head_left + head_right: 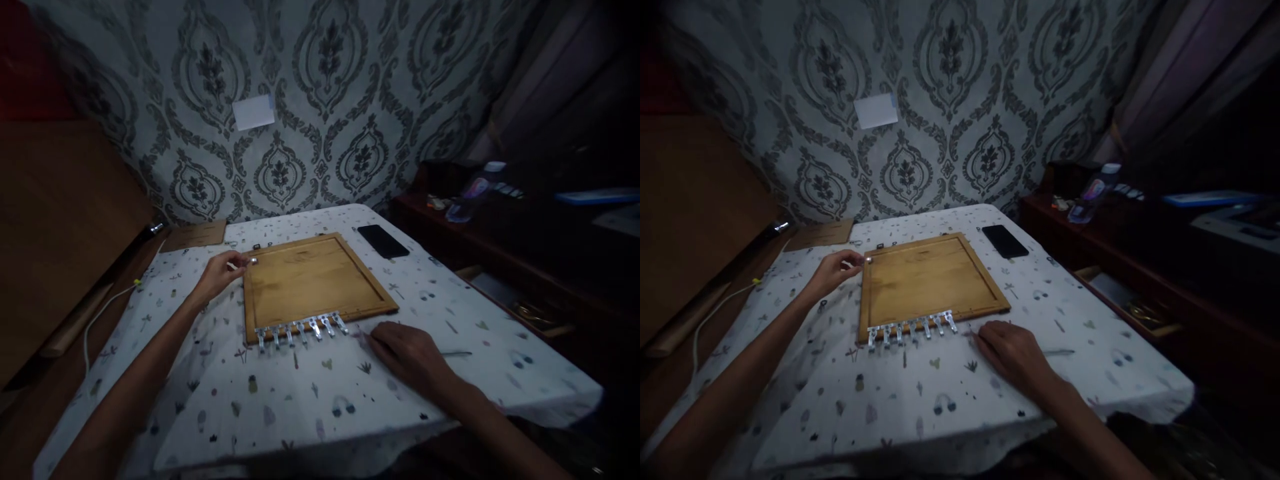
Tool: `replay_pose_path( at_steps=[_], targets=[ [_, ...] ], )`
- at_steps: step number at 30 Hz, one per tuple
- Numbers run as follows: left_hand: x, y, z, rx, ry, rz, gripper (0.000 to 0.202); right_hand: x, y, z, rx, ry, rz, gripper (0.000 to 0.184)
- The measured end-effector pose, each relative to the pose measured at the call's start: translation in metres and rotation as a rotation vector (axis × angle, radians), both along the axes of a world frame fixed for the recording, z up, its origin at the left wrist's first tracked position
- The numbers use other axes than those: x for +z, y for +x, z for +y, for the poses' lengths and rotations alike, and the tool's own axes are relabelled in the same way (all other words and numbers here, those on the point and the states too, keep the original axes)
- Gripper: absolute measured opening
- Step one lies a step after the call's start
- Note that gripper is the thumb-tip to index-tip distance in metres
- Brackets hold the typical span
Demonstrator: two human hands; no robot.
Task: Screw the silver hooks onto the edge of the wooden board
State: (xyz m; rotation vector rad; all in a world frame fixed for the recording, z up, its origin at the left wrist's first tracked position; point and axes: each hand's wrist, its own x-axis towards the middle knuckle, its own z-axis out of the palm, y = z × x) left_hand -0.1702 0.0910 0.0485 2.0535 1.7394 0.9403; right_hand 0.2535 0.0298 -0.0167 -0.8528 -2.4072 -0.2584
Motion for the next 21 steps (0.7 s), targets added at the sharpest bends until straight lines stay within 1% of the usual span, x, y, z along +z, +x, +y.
replay_pose_path(
  at_steps=[3,4,6,8,9,10,12,14,17,21],
  targets=[
    [0.012,0.036,-0.036,-0.055,0.035,-0.038,0.02,0.002,0.001,0.004,-0.06,0.036,-0.01,0.033],
    [0.016,0.047,-0.047,-0.07,0.039,-0.048,0.02,0.004,0.0,0.003,-0.075,0.034,0.006,0.03],
    [0.022,0.068,-0.067,-0.112,0.046,-0.053,0.018,0.007,-0.007,-0.002,-0.057,0.013,0.101,0.025],
    [0.024,0.087,-0.085,-0.166,0.01,-0.063,0.015,0.011,-0.019,-0.013,0.021,-0.051,0.216,0.015],
    [0.023,0.096,-0.093,-0.198,-0.036,-0.069,0.014,0.013,-0.026,-0.021,0.049,-0.076,0.283,0.011],
    [0.021,0.104,-0.101,-0.236,-0.088,-0.076,0.014,0.015,-0.033,-0.029,0.086,-0.085,0.337,0.014],
    [0.015,0.118,-0.116,-0.314,-0.2,-0.087,0.012,0.019,-0.045,-0.045,0.163,-0.097,0.393,0.028],
    [0.007,0.127,-0.129,-0.368,-0.284,-0.094,0.012,0.02,-0.054,-0.06,0.216,-0.145,0.377,0.032],
    [-0.002,0.135,-0.141,-0.424,-0.389,-0.102,0.014,0.016,-0.06,-0.076,0.266,-0.21,0.347,0.021],
    [-0.007,0.137,-0.144,-0.475,-0.492,-0.139,0.015,0.008,-0.058,-0.089,0.288,-0.325,0.423,0.017]
  ],
)
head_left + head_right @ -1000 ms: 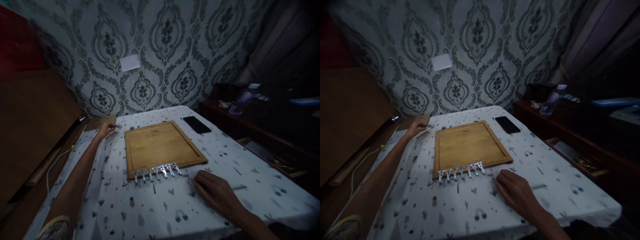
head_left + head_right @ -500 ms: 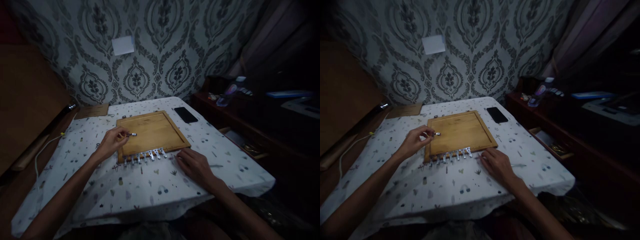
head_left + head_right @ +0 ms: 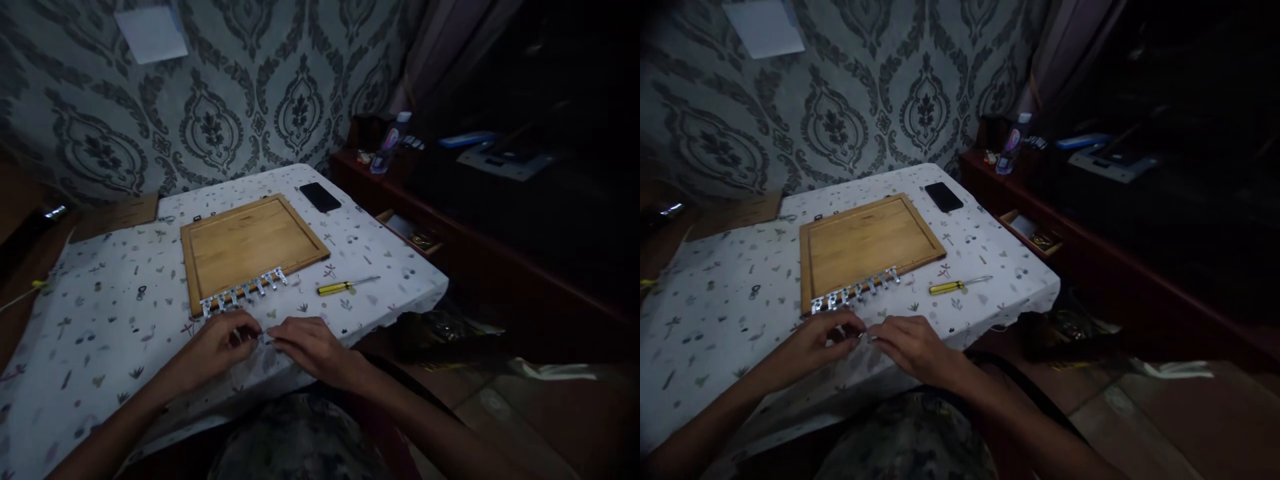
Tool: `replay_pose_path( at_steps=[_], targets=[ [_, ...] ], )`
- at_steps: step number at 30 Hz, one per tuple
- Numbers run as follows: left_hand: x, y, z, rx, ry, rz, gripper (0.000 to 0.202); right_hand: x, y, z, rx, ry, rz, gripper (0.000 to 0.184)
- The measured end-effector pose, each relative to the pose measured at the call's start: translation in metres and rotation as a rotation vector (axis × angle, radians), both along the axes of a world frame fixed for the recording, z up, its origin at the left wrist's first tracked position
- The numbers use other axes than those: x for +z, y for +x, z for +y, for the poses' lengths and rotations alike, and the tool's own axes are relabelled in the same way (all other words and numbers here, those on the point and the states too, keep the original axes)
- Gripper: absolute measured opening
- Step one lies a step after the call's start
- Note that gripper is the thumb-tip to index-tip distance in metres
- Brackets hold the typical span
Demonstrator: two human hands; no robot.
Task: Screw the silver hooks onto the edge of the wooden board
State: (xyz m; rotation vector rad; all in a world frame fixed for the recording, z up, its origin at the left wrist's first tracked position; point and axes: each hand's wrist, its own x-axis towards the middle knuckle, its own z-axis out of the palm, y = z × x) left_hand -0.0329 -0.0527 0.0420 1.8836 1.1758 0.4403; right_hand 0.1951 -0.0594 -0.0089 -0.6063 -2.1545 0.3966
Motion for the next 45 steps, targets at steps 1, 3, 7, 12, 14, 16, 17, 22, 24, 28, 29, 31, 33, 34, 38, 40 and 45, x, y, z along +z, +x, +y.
replay_pose_path(
  at_steps=[1,3,7,12,14,16,17,22,24,28,29,31,33,34,38,40,45],
  targets=[
    [-0.001,0.0,0.001,0.005,-0.014,-0.013,0.016,-0.001,0.001,-0.002,0.011,-0.036,0.024,0.017],
    [-0.002,0.0,0.004,0.031,-0.045,-0.045,0.018,-0.004,0.003,-0.005,0.014,-0.092,0.068,0.018],
    [0.0,0.004,0.012,0.077,-0.118,-0.12,0.023,-0.012,0.006,-0.005,-0.056,-0.102,0.125,0.019],
    [0.007,0.02,0.035,0.108,-0.1,-0.16,0.025,-0.015,0.01,0.007,-0.109,-0.064,0.147,0.014],
    [0.009,0.028,0.047,0.106,-0.082,-0.174,0.025,-0.012,0.012,0.015,-0.139,-0.077,0.164,0.014],
    [0.011,0.036,0.06,0.091,-0.025,-0.203,0.025,-0.008,0.015,0.025,-0.196,-0.117,0.197,0.014],
    [0.012,0.039,0.066,0.094,0.016,-0.21,0.027,-0.006,0.017,0.03,-0.233,-0.139,0.219,0.014],
    [0.007,0.041,0.088,0.201,0.249,-0.095,0.03,-0.001,0.031,0.058,-0.487,-0.279,0.25,0.017],
    [0.002,0.039,0.093,0.199,0.316,-0.04,0.028,0.0,0.032,0.065,-0.549,-0.338,0.174,0.016],
    [-0.006,0.039,0.098,0.099,0.449,0.04,0.029,0.001,0.027,0.07,-0.612,-0.375,-0.026,0.012],
    [-0.008,0.04,0.099,0.075,0.477,0.062,0.03,0.001,0.025,0.07,-0.619,-0.368,-0.062,0.013],
    [-0.011,0.042,0.101,0.037,0.519,0.107,0.03,0.0,0.021,0.07,-0.624,-0.355,-0.119,0.014],
    [-0.015,0.045,0.103,0.003,0.542,0.136,0.03,-0.002,0.018,0.071,-0.629,-0.344,-0.161,0.016],
    [-0.017,0.046,0.105,-0.016,0.544,0.142,0.031,-0.004,0.017,0.072,-0.631,-0.338,-0.174,0.017],
    [-0.025,0.046,0.109,-0.058,0.553,0.133,0.032,-0.01,0.017,0.073,-0.63,-0.314,-0.197,0.021],
    [-0.028,0.045,0.11,-0.073,0.551,0.125,0.032,-0.012,0.018,0.073,-0.628,-0.306,-0.199,0.023],
    [-0.03,0.045,0.109,-0.106,0.534,0.179,0.038,-0.014,0.018,0.074,-0.607,-0.311,-0.173,0.026]
  ],
)
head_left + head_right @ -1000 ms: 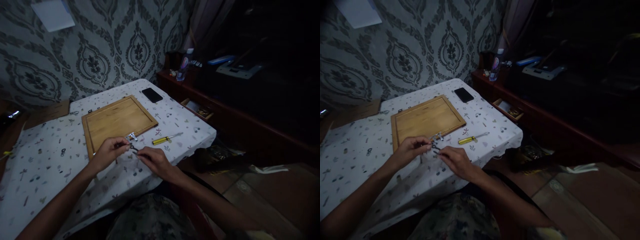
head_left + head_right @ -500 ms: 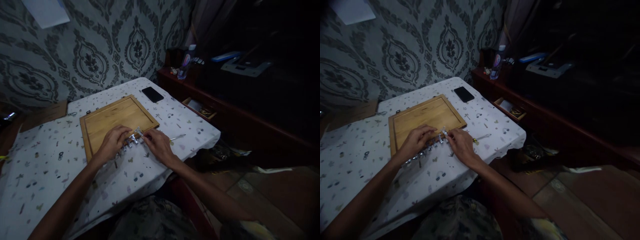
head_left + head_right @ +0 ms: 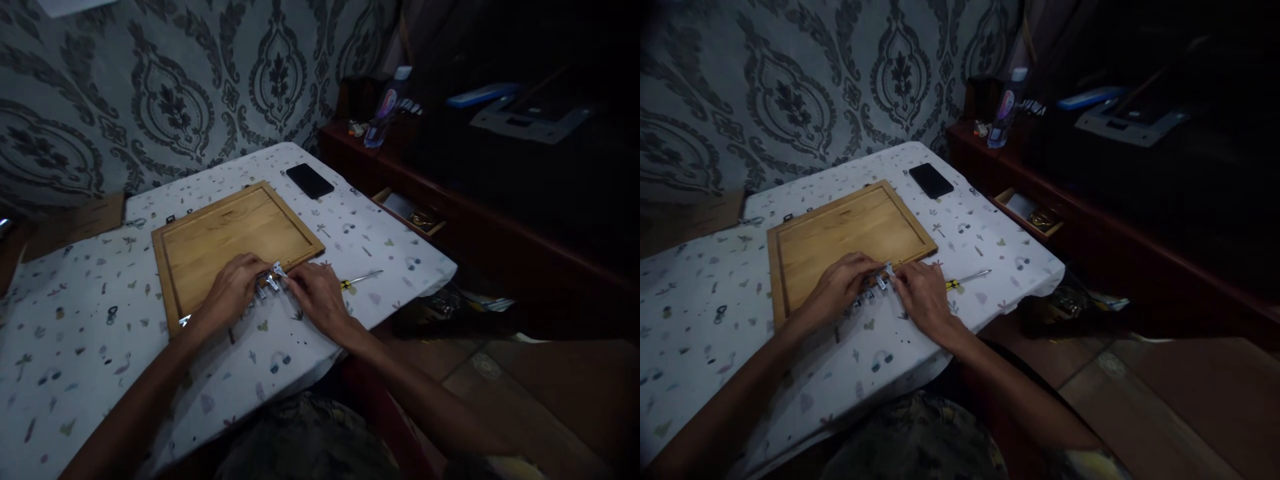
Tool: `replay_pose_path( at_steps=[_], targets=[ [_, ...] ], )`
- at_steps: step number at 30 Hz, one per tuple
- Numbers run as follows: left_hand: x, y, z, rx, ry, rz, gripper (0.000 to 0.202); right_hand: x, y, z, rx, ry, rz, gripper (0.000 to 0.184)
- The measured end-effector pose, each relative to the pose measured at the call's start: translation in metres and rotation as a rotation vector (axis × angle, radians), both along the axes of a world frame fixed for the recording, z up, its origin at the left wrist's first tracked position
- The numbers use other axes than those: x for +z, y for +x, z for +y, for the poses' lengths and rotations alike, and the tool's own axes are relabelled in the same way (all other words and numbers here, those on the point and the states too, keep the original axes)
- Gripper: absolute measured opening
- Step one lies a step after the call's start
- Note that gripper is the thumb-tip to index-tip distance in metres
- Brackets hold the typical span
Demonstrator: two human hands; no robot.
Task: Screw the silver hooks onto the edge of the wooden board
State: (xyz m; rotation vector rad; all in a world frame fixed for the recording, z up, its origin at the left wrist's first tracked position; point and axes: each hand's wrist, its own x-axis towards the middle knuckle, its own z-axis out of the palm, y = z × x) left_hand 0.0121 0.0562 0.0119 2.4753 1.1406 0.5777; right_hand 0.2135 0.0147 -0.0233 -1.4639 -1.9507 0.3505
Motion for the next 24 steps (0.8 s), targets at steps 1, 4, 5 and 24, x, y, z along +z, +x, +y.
replay_pose_path(
  at_steps=[1,4,5,24],
  targets=[
    [0.0001,0.0002,-0.0003,-0.002,0.005,0.011,0.038,0.0001,0.0001,0.0001,0.003,-0.001,0.01,0.027],
    [0.0006,0.001,-0.0011,-0.014,0.024,0.032,0.039,0.0004,0.0002,0.0003,0.012,-0.01,0.025,0.029],
    [0.0008,0.0012,-0.0012,-0.018,0.029,0.039,0.04,0.0004,0.0002,0.0004,0.015,-0.012,0.025,0.029],
    [-0.0047,-0.0032,-0.0041,-0.044,0.073,0.13,0.044,-0.0033,0.0018,-0.0009,0.018,0.019,0.024,0.025]
  ],
)
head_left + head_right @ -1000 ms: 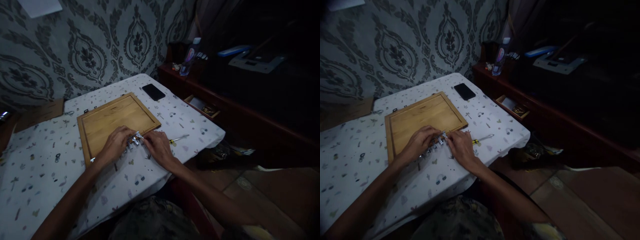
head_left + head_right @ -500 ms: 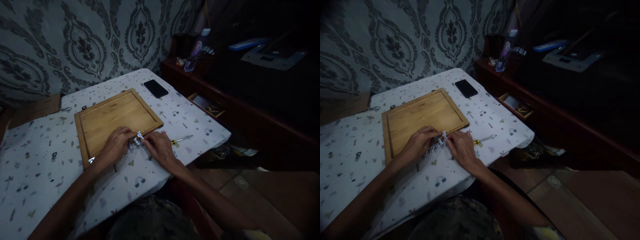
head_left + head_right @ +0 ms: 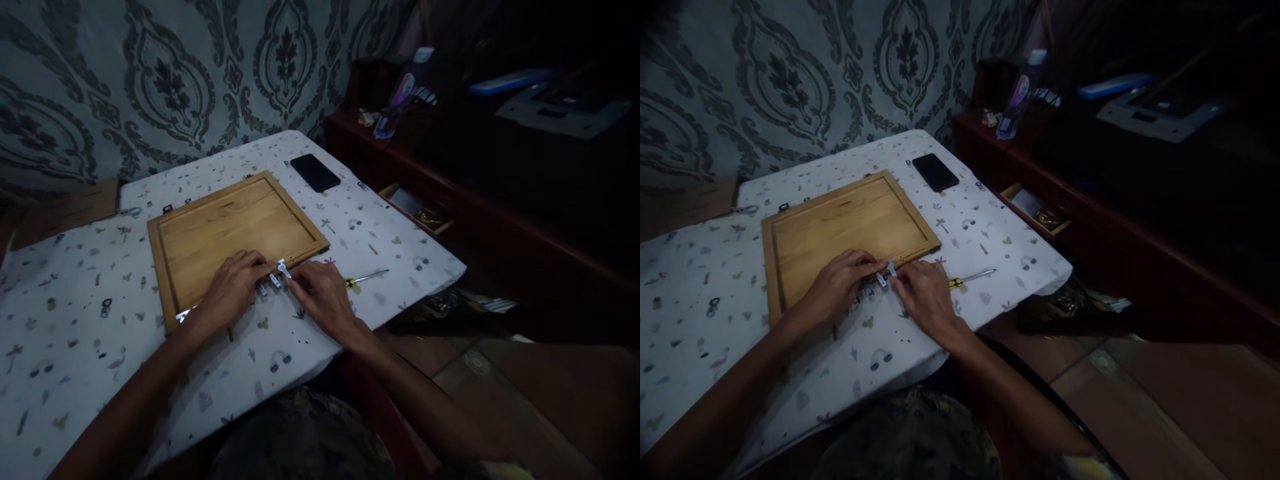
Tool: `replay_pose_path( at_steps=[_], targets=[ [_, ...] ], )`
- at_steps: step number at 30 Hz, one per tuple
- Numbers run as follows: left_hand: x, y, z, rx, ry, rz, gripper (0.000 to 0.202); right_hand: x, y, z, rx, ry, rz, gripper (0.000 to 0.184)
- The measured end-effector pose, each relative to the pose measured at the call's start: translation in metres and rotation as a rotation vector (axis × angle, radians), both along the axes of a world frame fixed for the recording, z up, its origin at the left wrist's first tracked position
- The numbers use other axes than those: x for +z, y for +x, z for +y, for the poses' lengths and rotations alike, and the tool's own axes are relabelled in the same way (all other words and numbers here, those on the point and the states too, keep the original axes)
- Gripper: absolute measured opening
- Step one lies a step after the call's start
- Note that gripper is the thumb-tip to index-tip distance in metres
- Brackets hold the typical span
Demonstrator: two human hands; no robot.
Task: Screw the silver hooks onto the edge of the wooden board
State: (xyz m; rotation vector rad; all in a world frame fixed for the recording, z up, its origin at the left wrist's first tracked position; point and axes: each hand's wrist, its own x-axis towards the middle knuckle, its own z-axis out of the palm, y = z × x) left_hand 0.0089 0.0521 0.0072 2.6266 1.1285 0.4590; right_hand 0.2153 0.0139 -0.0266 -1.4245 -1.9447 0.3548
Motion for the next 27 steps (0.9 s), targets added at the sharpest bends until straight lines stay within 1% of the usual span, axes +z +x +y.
replay_pose_path(
  at_steps=[4,11,16,20,25,27],
  targets=[
    [0.0,0.001,-0.001,0.001,0.018,0.022,0.044,0.001,0.001,-0.001,0.0,-0.01,-0.004,0.027],
    [-0.003,0.0,0.0,-0.018,0.044,-0.009,0.043,0.0,0.001,-0.001,0.016,-0.027,-0.002,0.023],
    [0.0,0.001,-0.001,-0.001,0.044,0.021,0.045,-0.001,0.001,-0.001,0.019,-0.021,0.003,0.026],
    [0.005,0.002,0.0,0.008,-0.003,0.015,0.047,0.0,0.001,-0.001,0.026,-0.024,0.003,0.025],
    [0.01,0.001,0.001,0.025,-0.107,-0.122,0.044,0.001,0.002,0.0,0.032,-0.026,-0.026,0.028],
    [0.011,0.001,0.001,0.047,-0.131,-0.143,0.041,0.0,0.002,0.0,0.036,-0.029,-0.018,0.028]
  ],
)
